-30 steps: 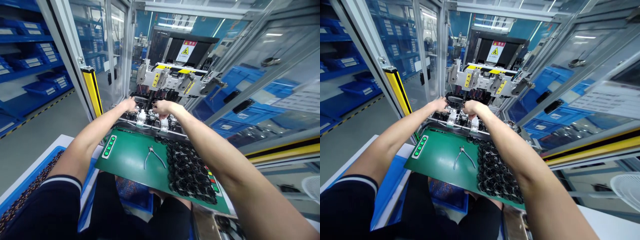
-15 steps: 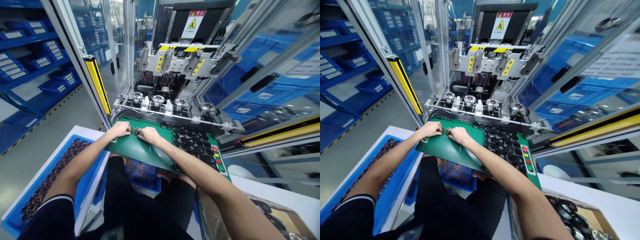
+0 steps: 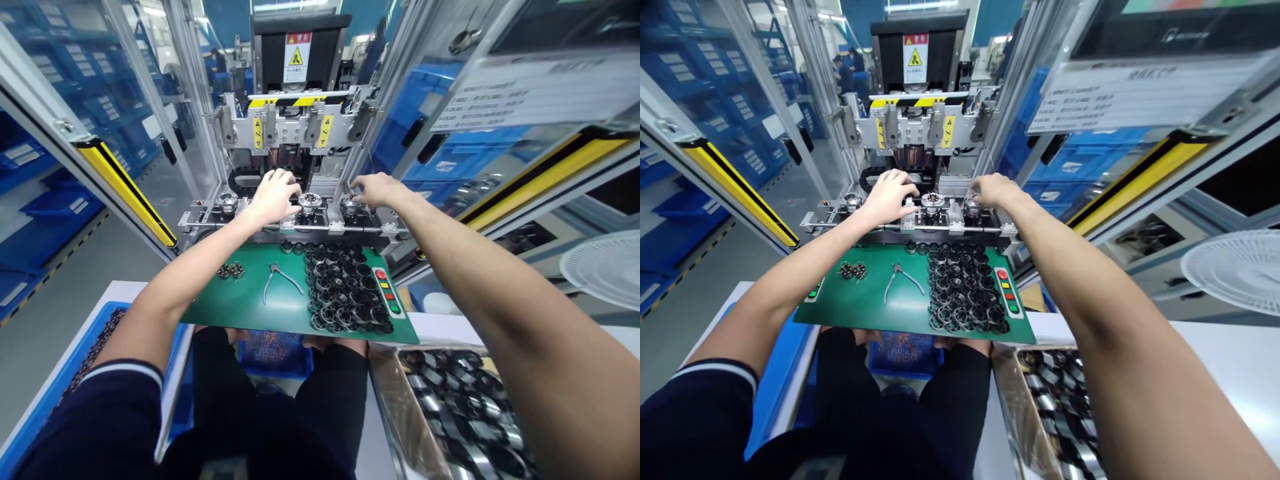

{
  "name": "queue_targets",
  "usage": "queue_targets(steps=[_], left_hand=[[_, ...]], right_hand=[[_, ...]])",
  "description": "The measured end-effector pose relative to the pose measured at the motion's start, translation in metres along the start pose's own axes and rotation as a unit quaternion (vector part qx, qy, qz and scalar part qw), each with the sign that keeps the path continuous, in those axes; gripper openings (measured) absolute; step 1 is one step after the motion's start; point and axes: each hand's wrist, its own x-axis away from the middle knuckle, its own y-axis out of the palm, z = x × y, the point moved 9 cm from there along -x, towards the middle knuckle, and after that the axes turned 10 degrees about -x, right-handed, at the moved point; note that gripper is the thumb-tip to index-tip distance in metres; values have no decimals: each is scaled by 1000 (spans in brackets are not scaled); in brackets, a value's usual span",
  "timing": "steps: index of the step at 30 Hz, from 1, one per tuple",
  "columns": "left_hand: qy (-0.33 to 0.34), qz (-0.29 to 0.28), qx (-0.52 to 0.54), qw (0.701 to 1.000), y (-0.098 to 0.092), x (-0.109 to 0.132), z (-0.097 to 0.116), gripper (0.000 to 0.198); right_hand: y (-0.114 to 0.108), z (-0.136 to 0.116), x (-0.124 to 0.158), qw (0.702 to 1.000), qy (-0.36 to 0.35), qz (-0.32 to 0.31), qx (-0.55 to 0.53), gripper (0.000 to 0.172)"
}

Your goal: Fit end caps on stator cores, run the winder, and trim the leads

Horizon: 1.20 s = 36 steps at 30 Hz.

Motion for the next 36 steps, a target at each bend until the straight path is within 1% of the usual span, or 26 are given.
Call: queue_targets(steps=[2,3,5,8,11,12,13,15,16,17,19,21,23,25,26,27,28,29,30,31,32,33,34,35,36], left_hand=[[-2,-16,-6,1000,23,-43,15,51],[-4,-29,-9,1000,36,-60,20,53],[-7,-57,-16,998,63,-85,25,52],[-2,-91,-23,996,94,-108,26,49],[10,-118,-25,993,117,-124,24,54],[16,-127,-24,991,123,-127,23,55],[21,-134,-25,990,128,-130,23,56],[28,-139,-27,990,133,-132,23,58],[30,-138,-30,990,133,-132,24,59],[31,-135,-32,990,133,-130,25,60],[28,-127,-36,991,130,-125,28,61],[23,-117,-38,992,125,-119,32,60],[19,-104,-38,994,118,-116,35,58],[8,-84,-39,996,103,-119,35,56],[-2,-66,-38,997,92,-122,32,55],[-14,-40,-36,998,76,-126,28,54],[-24,-9,-33,999,57,-129,24,52],[-30,25,-28,999,36,-129,19,50],[-28,56,-22,998,15,-126,14,48],[-16,78,-14,997,-5,-118,10,44],[5,88,-4,996,-22,-104,7,40],[31,84,12,996,-36,-84,5,35],[59,66,32,996,-44,-57,3,32],[86,36,56,994,-47,-24,2,31],[105,-10,84,991,-43,14,1,35]], right_hand=[[19,16,-15,999,19,-25,-11,51],[29,22,-22,999,26,-37,-18,51],[44,32,-34,997,37,-62,-32,48],[62,44,-53,992,51,-108,-51,39],[79,53,-70,983,60,-161,-65,33],[84,54,-74,980,59,-177,-69,34],[89,54,-77,977,56,-190,-72,41],[92,52,-81,974,44,-208,-74,74],[91,51,-83,974,37,-212,-72,85],[86,50,-83,974,30,-213,-69,88],[68,47,-83,977,17,-205,-63,85],[40,46,-80,981,9,-186,-56,81],[8,42,-67,986,-8,-158,-52,85],[-20,34,-38,990,-47,-119,-53,88],[-29,29,-16,991,-72,-100,-55,84],[-35,23,11,990,-98,-81,-55,77],[-34,18,42,989,-119,-74,-56,68],[-28,15,77,987,-133,-70,-56,59],[-19,9,114,984,-154,-62,-64,51],[-3,1,154,975,-191,-75,-85,47],[18,-6,194,964,-217,-105,-116,46],[44,-13,233,945,-236,-160,-163,46],[69,-20,267,923,-244,-199,-219,44],[92,-28,296,900,-252,-230,-271,41],[113,-36,318,883,-255,-240,-311,39]])
